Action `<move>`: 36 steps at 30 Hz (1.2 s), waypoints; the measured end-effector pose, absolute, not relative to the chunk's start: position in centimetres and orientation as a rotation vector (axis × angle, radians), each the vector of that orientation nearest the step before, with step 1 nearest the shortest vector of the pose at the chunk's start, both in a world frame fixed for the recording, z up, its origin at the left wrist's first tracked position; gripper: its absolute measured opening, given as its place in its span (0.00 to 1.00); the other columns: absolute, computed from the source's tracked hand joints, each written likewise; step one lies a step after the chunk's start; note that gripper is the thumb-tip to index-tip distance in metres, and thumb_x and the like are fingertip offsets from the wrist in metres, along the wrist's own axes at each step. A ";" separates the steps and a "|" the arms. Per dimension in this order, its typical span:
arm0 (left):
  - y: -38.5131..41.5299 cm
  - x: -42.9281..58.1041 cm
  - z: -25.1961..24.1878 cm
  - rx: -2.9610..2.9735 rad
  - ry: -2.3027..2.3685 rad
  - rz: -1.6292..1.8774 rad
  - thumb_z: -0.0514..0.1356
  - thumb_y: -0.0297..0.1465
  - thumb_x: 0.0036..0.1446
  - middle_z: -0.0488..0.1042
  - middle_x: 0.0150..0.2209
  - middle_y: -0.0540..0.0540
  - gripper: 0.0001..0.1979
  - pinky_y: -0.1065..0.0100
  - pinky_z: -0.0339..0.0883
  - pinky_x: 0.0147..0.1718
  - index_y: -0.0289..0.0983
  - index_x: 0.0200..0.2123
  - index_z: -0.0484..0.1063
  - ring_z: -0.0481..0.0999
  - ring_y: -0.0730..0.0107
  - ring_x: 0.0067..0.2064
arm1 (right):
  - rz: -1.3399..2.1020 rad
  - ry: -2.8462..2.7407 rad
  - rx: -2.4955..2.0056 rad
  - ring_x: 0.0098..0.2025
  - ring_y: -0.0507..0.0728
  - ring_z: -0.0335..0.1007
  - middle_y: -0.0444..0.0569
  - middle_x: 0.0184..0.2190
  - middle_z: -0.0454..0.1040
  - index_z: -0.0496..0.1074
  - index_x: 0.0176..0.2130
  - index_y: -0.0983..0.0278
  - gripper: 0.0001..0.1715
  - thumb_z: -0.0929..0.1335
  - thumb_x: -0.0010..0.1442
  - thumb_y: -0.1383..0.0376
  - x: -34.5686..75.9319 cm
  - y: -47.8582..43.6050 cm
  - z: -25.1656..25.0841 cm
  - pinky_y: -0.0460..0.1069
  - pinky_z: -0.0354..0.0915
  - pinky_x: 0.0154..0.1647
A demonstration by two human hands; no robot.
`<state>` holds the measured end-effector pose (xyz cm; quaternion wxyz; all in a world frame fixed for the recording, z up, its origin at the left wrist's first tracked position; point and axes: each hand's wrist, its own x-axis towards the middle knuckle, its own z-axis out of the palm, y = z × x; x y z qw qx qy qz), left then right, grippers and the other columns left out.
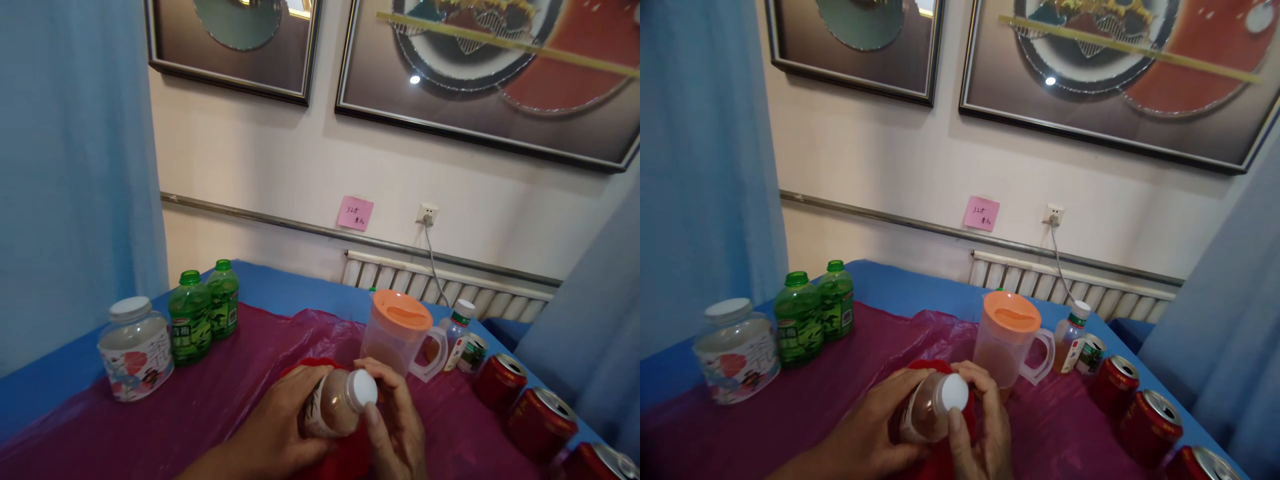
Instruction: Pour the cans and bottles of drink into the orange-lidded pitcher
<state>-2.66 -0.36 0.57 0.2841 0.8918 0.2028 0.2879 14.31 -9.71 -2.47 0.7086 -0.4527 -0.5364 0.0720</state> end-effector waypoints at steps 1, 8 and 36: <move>-0.4 -2.6 0.6 2.386 0.541 0.764 0.69 0.28 0.44 0.77 0.52 0.48 0.34 0.61 0.70 0.50 0.46 0.57 0.67 0.76 0.58 0.50 | 0.173 -1.178 -1.003 0.56 0.65 0.72 0.57 0.52 0.76 0.70 0.54 0.59 0.20 0.66 0.67 0.53 14.3 -9.7 -2.6 0.59 0.70 0.55; -0.4 -2.7 0.6 2.396 0.519 0.770 0.69 0.30 0.45 0.77 0.52 0.46 0.33 0.60 0.70 0.51 0.45 0.57 0.67 0.76 0.57 0.50 | 0.121 -1.199 -1.040 0.57 0.65 0.72 0.56 0.55 0.75 0.68 0.59 0.58 0.22 0.65 0.69 0.54 13.7 -9.9 -2.4 0.59 0.70 0.56; -0.4 -2.8 0.6 2.384 0.536 0.757 0.72 0.32 0.45 0.76 0.54 0.47 0.35 0.60 0.70 0.51 0.46 0.57 0.66 0.76 0.57 0.52 | 0.116 -1.248 -0.964 0.58 0.68 0.71 0.59 0.59 0.70 0.59 0.66 0.59 0.41 0.70 0.61 0.45 14.6 -9.4 -3.3 0.60 0.71 0.54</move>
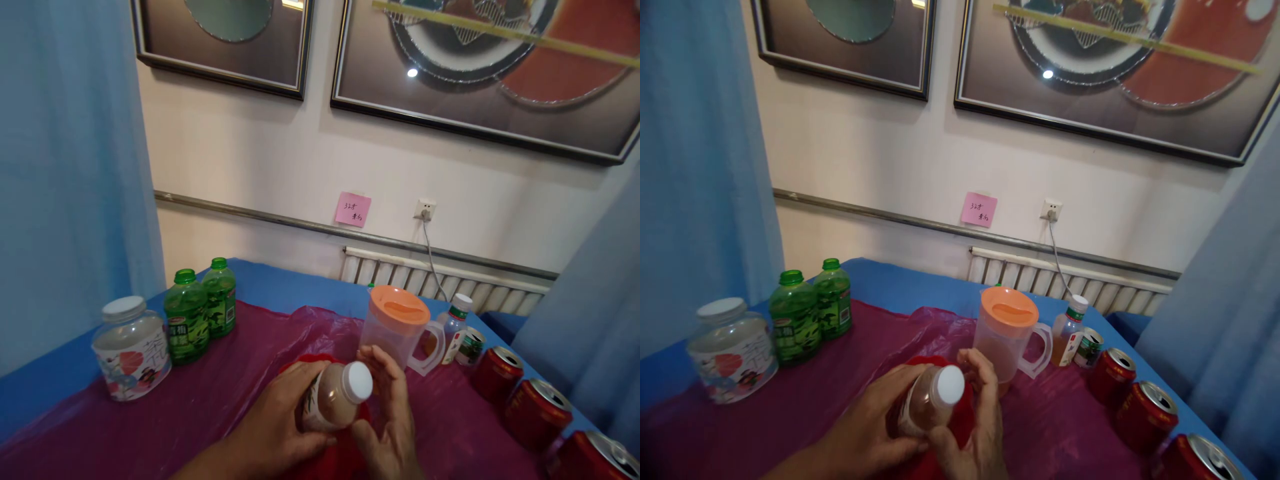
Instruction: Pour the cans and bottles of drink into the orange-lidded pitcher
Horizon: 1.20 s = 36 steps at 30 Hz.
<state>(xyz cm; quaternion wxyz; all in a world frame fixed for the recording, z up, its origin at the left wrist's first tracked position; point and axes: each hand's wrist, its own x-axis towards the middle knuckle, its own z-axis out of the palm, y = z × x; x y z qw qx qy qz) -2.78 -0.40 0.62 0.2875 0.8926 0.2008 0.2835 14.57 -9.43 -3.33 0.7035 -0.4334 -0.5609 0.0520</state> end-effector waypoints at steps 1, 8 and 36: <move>-0.4 -2.8 0.5 2.382 0.544 0.758 0.73 0.31 0.44 0.76 0.54 0.47 0.36 0.60 0.70 0.52 0.46 0.57 0.66 0.75 0.57 0.52 | 0.138 -1.255 -0.962 0.60 0.68 0.69 0.59 0.61 0.69 0.58 0.67 0.58 0.39 0.67 0.64 0.45 14.4 -9.6 -3.2 0.61 0.70 0.56; -0.4 -2.6 0.5 2.393 0.519 0.773 0.70 0.28 0.46 0.76 0.53 0.47 0.33 0.61 0.70 0.51 0.45 0.57 0.66 0.76 0.59 0.51 | 0.030 -1.210 -1.045 0.56 0.63 0.72 0.53 0.55 0.73 0.66 0.60 0.56 0.26 0.70 0.65 0.55 14.5 -9.4 -3.8 0.57 0.71 0.55; -0.4 -2.6 0.6 2.377 0.503 0.759 0.70 0.30 0.45 0.76 0.53 0.47 0.34 0.62 0.71 0.50 0.45 0.57 0.66 0.76 0.59 0.51 | 0.026 -1.269 -0.998 0.52 0.63 0.74 0.54 0.52 0.74 0.65 0.60 0.58 0.32 0.72 0.62 0.51 15.0 -9.5 -3.5 0.56 0.73 0.50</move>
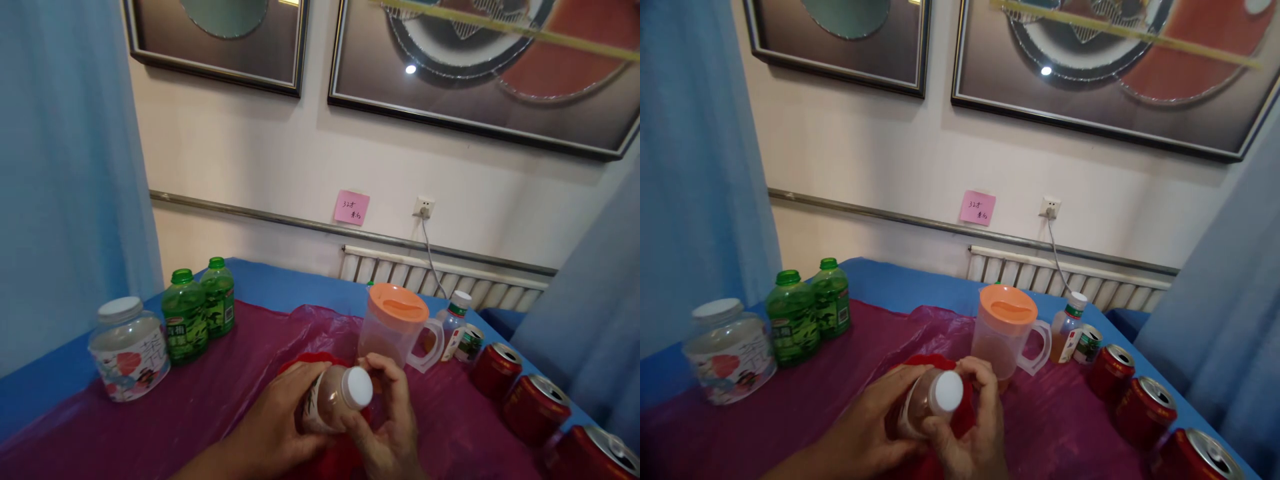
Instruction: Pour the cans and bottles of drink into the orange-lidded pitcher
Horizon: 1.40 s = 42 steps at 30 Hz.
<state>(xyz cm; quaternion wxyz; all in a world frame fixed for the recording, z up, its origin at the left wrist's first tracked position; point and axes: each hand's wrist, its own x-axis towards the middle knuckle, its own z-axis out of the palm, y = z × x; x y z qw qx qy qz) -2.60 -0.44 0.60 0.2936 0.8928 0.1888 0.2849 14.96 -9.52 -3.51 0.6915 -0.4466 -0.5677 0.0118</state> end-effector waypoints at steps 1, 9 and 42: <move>-0.4 -2.6 0.6 2.379 0.511 0.755 0.71 0.31 0.45 0.76 0.54 0.47 0.35 0.62 0.71 0.51 0.45 0.57 0.66 0.76 0.59 0.51 | 0.057 -1.275 -1.006 0.53 0.64 0.73 0.55 0.53 0.73 0.63 0.62 0.58 0.34 0.71 0.63 0.50 14.9 -9.6 -3.5 0.56 0.72 0.51; -0.5 -2.8 0.7 2.385 0.515 0.747 0.71 0.30 0.45 0.76 0.54 0.46 0.35 0.59 0.71 0.52 0.45 0.58 0.66 0.76 0.57 0.52 | 0.116 -1.196 -1.003 0.58 0.65 0.71 0.55 0.54 0.74 0.67 0.59 0.57 0.20 0.65 0.69 0.56 13.2 -10.3 -2.4 0.62 0.69 0.57; 1.7 -2.9 -1.2 2.359 0.639 1.103 0.63 0.45 0.59 0.78 0.57 0.46 0.29 0.62 0.72 0.56 0.48 0.62 0.65 0.79 0.57 0.56 | 0.168 -1.008 -1.375 0.50 0.62 0.77 0.56 0.53 0.78 0.67 0.57 0.62 0.33 0.74 0.57 0.55 24.4 -17.0 3.8 0.54 0.74 0.48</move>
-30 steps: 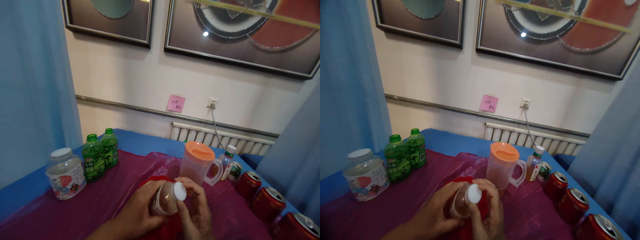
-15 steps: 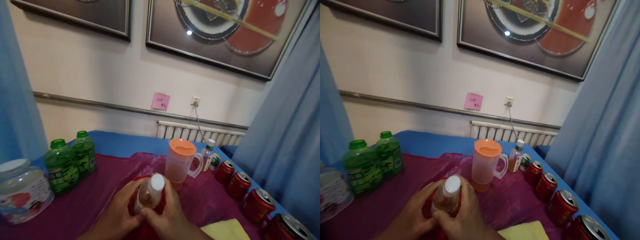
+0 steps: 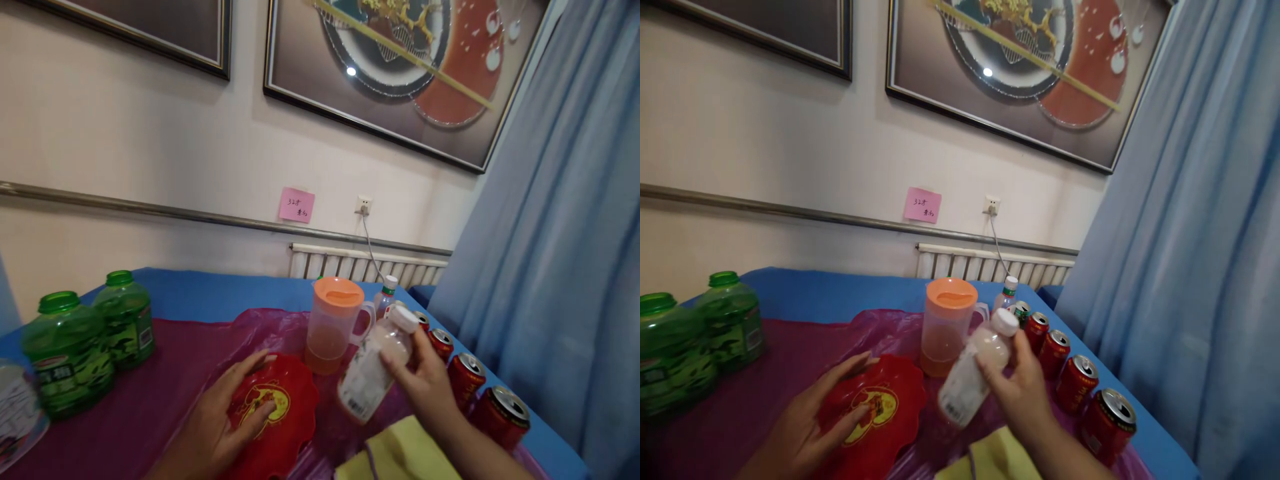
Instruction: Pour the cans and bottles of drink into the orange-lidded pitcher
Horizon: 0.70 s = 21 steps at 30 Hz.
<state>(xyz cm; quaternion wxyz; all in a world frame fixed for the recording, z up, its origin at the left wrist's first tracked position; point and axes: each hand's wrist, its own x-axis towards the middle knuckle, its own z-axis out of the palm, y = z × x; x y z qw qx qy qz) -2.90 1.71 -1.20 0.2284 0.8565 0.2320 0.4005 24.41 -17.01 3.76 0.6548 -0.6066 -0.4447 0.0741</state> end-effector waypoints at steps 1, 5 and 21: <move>1.6 -2.7 -1.2 2.354 0.638 1.121 0.63 0.45 0.59 0.78 0.56 0.47 0.27 0.63 0.72 0.56 0.48 0.60 0.66 0.79 0.58 0.55 | 0.124 -0.961 -1.444 0.47 0.63 0.78 0.56 0.51 0.79 0.67 0.56 0.63 0.36 0.75 0.54 0.53 26.3 -17.6 3.7 0.54 0.75 0.46; 1.3 -2.2 -1.1 2.329 0.638 1.166 0.62 0.47 0.60 0.80 0.53 0.48 0.22 0.64 0.72 0.55 0.48 0.55 0.72 0.80 0.59 0.53 | -0.117 -0.860 -1.815 0.43 0.65 0.78 0.56 0.44 0.80 0.69 0.51 0.65 0.34 0.74 0.52 0.49 32.8 -18.3 3.1 0.57 0.73 0.43; 4.5 -2.5 -3.6 2.517 0.566 1.114 0.61 0.43 0.61 0.82 0.51 0.47 0.20 0.67 0.75 0.52 0.47 0.55 0.74 0.82 0.61 0.50 | -0.280 -0.803 -2.286 0.50 0.70 0.76 0.64 0.48 0.78 0.68 0.53 0.69 0.36 0.72 0.54 0.50 39.0 -11.0 -0.4 0.56 0.69 0.46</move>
